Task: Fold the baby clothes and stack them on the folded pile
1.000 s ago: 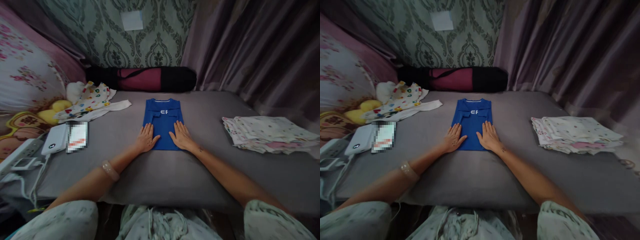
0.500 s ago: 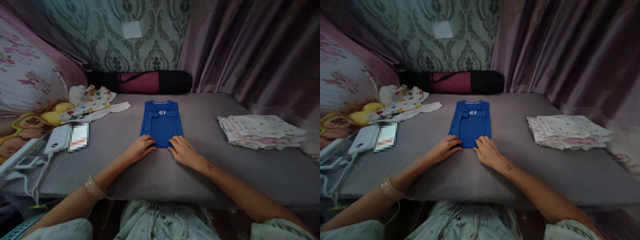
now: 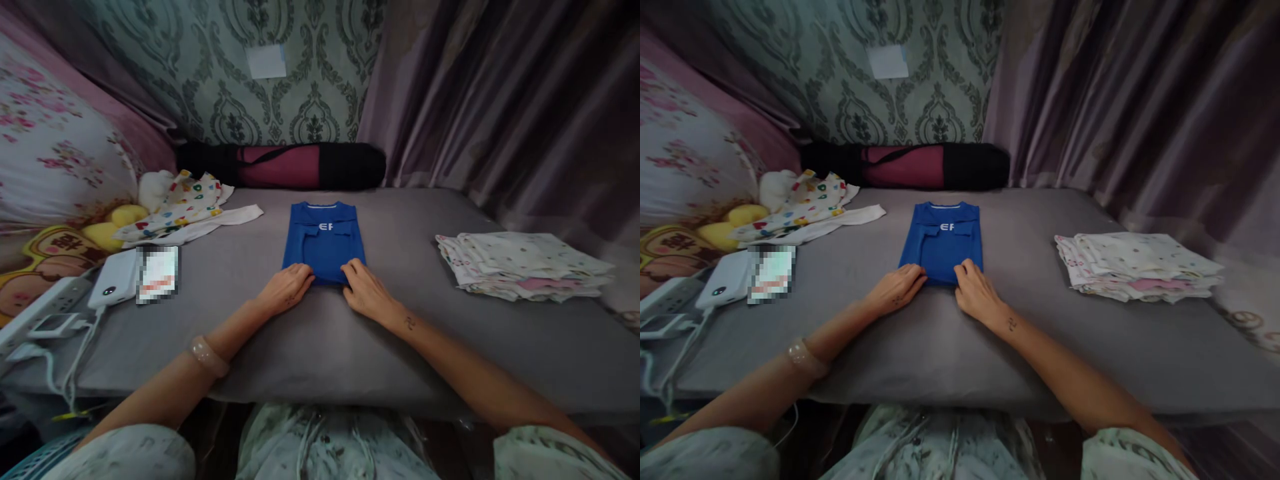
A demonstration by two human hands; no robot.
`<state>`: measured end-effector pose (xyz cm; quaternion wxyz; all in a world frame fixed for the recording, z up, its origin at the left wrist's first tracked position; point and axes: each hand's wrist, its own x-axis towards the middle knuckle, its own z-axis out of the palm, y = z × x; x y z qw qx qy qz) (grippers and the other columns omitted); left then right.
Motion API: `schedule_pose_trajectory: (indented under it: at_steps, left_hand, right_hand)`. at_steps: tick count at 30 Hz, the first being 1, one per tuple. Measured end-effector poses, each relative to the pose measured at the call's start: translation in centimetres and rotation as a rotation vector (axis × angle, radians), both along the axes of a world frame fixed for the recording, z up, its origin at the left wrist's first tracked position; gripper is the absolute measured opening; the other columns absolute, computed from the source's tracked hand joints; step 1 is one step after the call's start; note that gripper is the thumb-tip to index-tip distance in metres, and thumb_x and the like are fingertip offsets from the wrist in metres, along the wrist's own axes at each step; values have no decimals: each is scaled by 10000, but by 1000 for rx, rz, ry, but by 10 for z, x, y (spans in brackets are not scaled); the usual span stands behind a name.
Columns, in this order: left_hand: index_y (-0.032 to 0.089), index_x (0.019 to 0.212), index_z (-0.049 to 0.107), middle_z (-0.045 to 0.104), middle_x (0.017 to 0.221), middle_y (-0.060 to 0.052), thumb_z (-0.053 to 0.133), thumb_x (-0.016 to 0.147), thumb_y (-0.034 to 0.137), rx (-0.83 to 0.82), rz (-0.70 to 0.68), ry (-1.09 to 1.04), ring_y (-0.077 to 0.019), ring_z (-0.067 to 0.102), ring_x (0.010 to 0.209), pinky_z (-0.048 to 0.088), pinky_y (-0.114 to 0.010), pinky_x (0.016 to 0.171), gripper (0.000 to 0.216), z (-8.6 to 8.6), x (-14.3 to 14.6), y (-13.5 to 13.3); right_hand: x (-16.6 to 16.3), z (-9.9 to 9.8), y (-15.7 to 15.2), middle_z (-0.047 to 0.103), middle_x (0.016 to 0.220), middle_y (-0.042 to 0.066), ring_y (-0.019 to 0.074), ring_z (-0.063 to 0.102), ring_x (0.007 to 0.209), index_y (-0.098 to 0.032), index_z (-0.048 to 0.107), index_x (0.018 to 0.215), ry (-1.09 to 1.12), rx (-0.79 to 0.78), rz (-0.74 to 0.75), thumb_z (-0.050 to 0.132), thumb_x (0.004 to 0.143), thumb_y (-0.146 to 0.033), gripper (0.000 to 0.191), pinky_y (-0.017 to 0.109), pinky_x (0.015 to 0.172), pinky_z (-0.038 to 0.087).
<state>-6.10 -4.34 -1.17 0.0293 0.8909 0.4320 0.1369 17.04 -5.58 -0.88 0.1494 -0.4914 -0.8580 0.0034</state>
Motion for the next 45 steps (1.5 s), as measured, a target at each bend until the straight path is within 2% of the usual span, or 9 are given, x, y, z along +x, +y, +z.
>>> schedule_pose_trajectory:
  at_steps: [5, 10, 13, 17, 22, 26, 31, 39, 45]
  left_hand:
    - [178, 1202, 494, 579, 1201, -121, 474, 908, 449, 0, -17, -39, -247, 552, 1104, 447, -399, 956, 400, 3, -31, -2]
    - [206, 1161, 573, 627, 1199, -70, 436, 895, 279, -204, -59, -113, -194, 593, 1095, 453, -333, 969, 308, 5, -54, 0]
    - [229, 1118, 617, 663, 1153, -39, 438, 884, 300, -285, -11, -238, -179, 617, 1055, 466, -304, 943, 303, 8, -57, 3]
    - [226, 1060, 656, 717, 948, -9, 466, 867, 387, -351, 154, -410, -179, 659, 858, 503, -273, 790, 316, 11, -53, 13]
    - [154, 940, 662, 686, 779, -22, 461, 843, 425, -378, 293, -618, -168, 614, 703, 474, -254, 638, 351, 0, -45, 36]
    - [155, 870, 660, 648, 706, -34, 457, 847, 382, -271, 494, -504, -176, 588, 664, 445, -276, 632, 305, -7, -34, 51]
    - [153, 1024, 628, 681, 857, -91, 472, 871, 307, -193, 630, -351, -217, 629, 821, 451, -304, 731, 267, -12, -22, 53]
    - [139, 1205, 475, 645, 1031, -146, 471, 892, 301, -181, 698, -171, -260, 613, 991, 474, -354, 801, 352, -7, -14, 45]
    - [135, 1204, 505, 585, 1144, -156, 458, 897, 306, -56, 590, -102, -248, 587, 1036, 479, -372, 872, 354, 0, -29, 42]
  right_hand:
    - [32, -8, 5, 489, 1337, 147, 254, 484, 1219, -133, 448, 1334, 77, -10, 17, 446, 770, -108, 565, 424, 1022, 418]
    - [53, -15, 12, 554, 1337, 95, 199, 491, 1256, -176, 577, 1249, 156, -137, 196, 416, 824, -112, 459, 415, 1081, 379]
    - [58, -11, 21, 608, 1278, 64, 187, 541, 1208, -203, 647, 1170, 241, -231, 259, 431, 835, -118, 408, 391, 1066, 398]
    - [58, -3, 35, 677, 1165, 36, 204, 624, 1089, -231, 670, 1146, 406, -318, 143, 506, 856, -219, 334, 373, 988, 464]
    - [50, -1, 58, 708, 1053, 45, 204, 659, 938, -217, 643, 1167, 491, -217, -11, 526, 872, -311, 331, 365, 874, 500]
    - [41, -7, 71, 694, 1042, 84, 229, 643, 943, -193, 589, 1217, 347, -159, -174, 468, 914, -322, 351, 365, 849, 486]
    - [30, -12, 65, 641, 1156, 150, 291, 609, 1039, -157, 467, 1319, 126, -146, -322, 393, 943, -306, 412, 394, 858, 466]
    - [26, -7, 60, 616, 1173, 178, 291, 624, 993, -131, 437, 1301, 84, -184, -453, 403, 917, -266, 408, 375, 805, 466]
    - [22, 5, 59, 635, 1101, 184, 290, 612, 991, -113, 513, 1217, 37, -141, -418, 363, 933, -272, 358, 395, 824, 456]
